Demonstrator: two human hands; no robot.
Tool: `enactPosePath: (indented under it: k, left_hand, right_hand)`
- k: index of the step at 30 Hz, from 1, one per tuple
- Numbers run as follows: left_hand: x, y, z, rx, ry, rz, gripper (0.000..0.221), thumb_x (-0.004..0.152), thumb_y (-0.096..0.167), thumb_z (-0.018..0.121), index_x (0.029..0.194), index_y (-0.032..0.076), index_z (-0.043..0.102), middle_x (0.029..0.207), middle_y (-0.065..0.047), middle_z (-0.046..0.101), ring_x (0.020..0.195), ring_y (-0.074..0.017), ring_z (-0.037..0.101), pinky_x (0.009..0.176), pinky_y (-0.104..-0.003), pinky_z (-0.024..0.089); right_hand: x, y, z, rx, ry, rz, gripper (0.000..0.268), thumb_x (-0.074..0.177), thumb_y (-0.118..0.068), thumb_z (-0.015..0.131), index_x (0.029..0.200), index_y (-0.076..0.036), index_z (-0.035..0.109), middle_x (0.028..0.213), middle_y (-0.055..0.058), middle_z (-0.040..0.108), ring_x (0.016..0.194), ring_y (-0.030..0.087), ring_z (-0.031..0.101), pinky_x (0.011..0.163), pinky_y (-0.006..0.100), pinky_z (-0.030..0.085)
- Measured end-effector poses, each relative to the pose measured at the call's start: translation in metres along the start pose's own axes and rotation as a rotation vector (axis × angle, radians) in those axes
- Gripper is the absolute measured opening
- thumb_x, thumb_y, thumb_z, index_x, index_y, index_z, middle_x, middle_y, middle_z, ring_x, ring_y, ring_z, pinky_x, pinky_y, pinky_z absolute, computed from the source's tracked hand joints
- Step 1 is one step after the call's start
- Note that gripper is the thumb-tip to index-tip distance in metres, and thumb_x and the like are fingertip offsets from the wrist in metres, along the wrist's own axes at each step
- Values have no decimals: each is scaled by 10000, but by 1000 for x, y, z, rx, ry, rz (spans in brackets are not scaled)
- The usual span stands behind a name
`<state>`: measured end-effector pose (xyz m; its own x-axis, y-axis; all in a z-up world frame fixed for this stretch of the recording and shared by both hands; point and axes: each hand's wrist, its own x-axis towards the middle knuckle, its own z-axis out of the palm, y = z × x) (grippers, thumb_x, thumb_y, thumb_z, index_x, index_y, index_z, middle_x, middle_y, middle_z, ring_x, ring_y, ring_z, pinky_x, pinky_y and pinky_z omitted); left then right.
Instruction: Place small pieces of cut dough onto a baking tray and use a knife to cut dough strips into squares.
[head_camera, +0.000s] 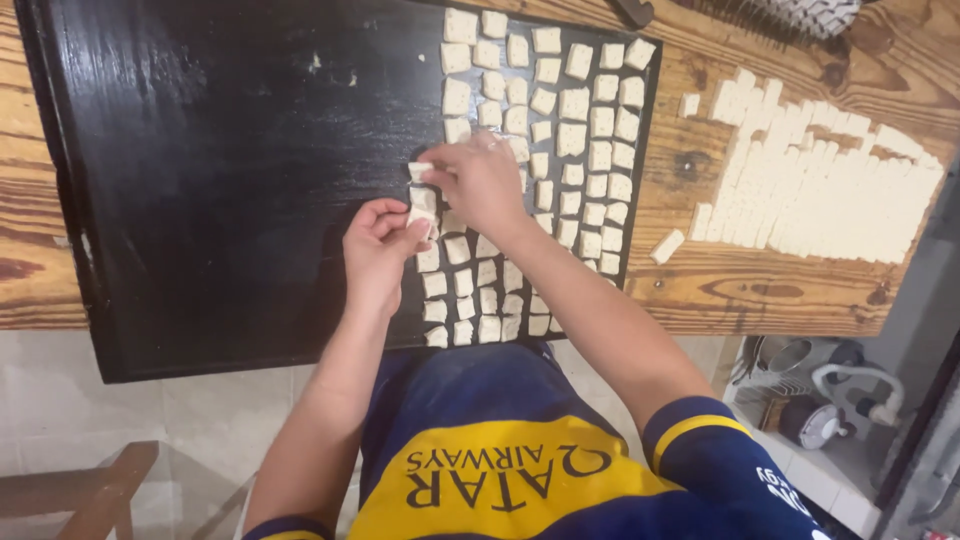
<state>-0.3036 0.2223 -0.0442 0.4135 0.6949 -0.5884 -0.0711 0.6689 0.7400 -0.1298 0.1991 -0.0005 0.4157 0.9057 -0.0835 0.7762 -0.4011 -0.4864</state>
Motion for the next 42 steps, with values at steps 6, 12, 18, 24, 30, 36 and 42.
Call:
enactPosePath:
  k: [6,12,18,24,30,36,42]
  left_hand:
    - [0,28,25,113,91,88,278,839,-11,819,1072,94,709,997,-53,744,807,-81,685,715,-220,614]
    - [22,49,36,801,74,424,325,875,92,821,1150,81,649,1042,-71,636,948,-255,701,757,-349,605]
    - [33,55,46,1169,65,490,299,854,83,782,1079,116,588,930,-10,724,890,-300,647,748,-448,529]
    - [40,56,49,1181,46,427,336,816,72,744,1081,132,547,886,-38,788,816,-385,688,712,-524,499]
    - [38,52,42,1227,70,584,347,817,162,787,1122,91,638,926,-111,718,843,-380,666,728,-482,484]
    - [-21,66,59,1202,26,839,269,1011,-46,790,1215,-81,618,1091,-211,593,978,-370,533,897,-462,424]
    - [-65,38,149,1045,-87,374,198,1087,101,601,1271,34,634,1196,-130,572,978,-239,565,781,-366,498]
  right_hand:
    - [-3,-12,-10,54,-4,-8,240,926,-331,751,1150,-248,728,1002,-27,697,971,239,629,868,384,491]
    - [13,12,-13,62,-4,42,221,945,-348,743,1147,-262,757,946,-34,748,951,251,667,880,408,510]
    - [38,9,-3,-65,-16,-5,174,926,-341,717,1084,-278,752,843,-64,742,919,251,582,842,410,419]
    - [42,20,7,-211,84,-170,155,848,-299,753,998,-276,726,1020,-87,664,921,275,560,757,463,394]
    - [25,29,-17,-370,68,-257,455,883,-547,695,1218,-308,500,1348,-34,579,1095,288,609,821,488,481]
    - [-17,156,-111,-118,243,-9,212,1027,-299,516,1173,-183,615,1128,25,669,1005,274,647,782,460,524]
    - [-49,333,-208,-460,133,255,449,975,-42,589,1403,-168,537,1349,17,572,1084,278,577,758,390,503]
